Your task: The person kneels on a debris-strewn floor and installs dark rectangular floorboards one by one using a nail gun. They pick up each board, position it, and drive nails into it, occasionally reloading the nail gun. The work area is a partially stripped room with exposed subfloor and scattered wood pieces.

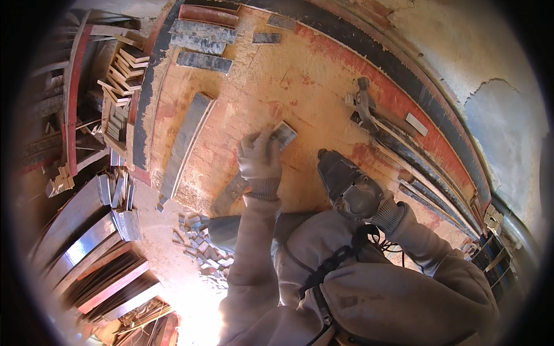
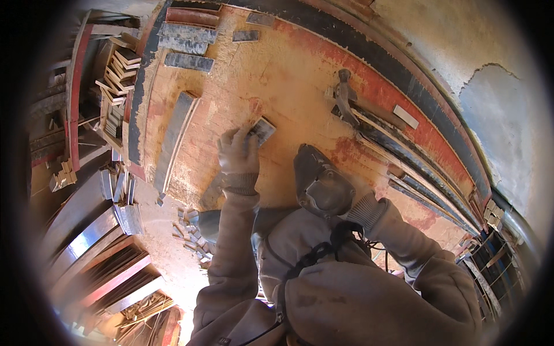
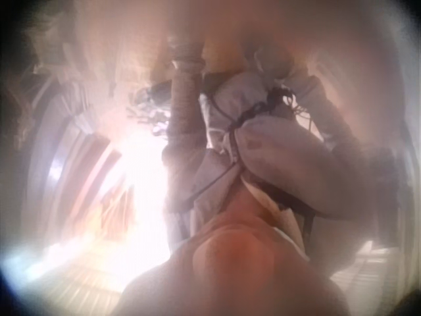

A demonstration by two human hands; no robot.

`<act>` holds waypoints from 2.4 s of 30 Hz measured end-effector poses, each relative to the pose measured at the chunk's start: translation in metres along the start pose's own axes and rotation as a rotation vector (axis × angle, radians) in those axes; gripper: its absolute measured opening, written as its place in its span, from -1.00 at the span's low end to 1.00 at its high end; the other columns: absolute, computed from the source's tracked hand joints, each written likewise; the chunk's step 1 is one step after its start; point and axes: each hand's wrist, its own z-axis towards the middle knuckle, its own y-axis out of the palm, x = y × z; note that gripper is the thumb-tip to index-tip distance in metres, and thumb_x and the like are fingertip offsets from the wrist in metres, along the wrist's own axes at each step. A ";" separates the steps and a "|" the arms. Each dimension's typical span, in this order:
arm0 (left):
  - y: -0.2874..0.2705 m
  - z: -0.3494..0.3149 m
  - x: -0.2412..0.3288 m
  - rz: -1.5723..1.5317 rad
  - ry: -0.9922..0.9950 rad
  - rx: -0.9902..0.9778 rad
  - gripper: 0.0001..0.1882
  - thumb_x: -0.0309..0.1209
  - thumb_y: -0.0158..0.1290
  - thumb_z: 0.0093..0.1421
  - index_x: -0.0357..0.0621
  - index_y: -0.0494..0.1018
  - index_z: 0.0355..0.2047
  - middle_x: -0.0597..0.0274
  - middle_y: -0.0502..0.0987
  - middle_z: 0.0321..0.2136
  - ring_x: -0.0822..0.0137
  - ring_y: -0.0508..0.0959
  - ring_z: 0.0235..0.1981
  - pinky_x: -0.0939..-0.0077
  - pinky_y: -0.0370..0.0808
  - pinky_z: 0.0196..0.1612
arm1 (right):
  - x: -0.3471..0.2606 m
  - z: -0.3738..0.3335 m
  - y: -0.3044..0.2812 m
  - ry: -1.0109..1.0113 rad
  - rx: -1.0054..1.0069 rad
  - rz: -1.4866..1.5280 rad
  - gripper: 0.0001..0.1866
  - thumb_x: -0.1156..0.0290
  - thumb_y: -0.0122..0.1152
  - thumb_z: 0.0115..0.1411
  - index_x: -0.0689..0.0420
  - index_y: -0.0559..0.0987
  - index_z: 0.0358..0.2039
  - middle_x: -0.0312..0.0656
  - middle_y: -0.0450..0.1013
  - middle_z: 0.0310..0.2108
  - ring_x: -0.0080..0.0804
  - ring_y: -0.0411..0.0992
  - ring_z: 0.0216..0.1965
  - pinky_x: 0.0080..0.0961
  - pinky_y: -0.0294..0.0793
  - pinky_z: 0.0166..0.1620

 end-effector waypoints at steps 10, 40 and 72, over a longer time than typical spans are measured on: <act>0.032 -0.010 -0.010 0.263 -0.005 0.004 -0.26 -0.15 0.49 -0.05 -0.05 0.56 0.16 0.06 0.58 0.03 -0.06 0.52 0.08 -0.04 0.46 0.21 | 0.012 -0.005 0.009 -0.040 -0.004 -0.285 -0.37 -0.04 0.33 0.27 0.04 0.53 0.24 -0.12 0.55 0.19 -0.24 0.47 0.25 -0.27 0.44 0.32; 0.020 0.018 0.001 0.412 -0.049 -0.256 -0.50 -0.04 0.35 0.10 -0.14 0.61 -0.10 0.05 0.61 -0.11 0.02 0.58 0.01 0.06 0.53 0.07 | -0.012 0.049 -0.017 -0.420 0.370 -0.332 -0.52 0.19 0.16 0.37 0.25 0.54 0.16 -0.04 0.58 0.08 -0.10 0.56 0.07 -0.15 0.54 0.16; -0.034 -0.059 -0.076 0.283 -0.081 -0.177 -0.30 -0.17 0.38 0.02 -0.07 0.46 0.18 0.07 0.48 0.08 -0.03 0.46 0.17 0.03 0.45 0.24 | 0.033 0.012 -0.034 0.588 -0.172 -0.037 -0.42 0.14 0.26 0.36 0.16 0.39 0.28 -0.10 0.58 0.03 -0.35 0.61 0.01 -0.39 0.64 -0.08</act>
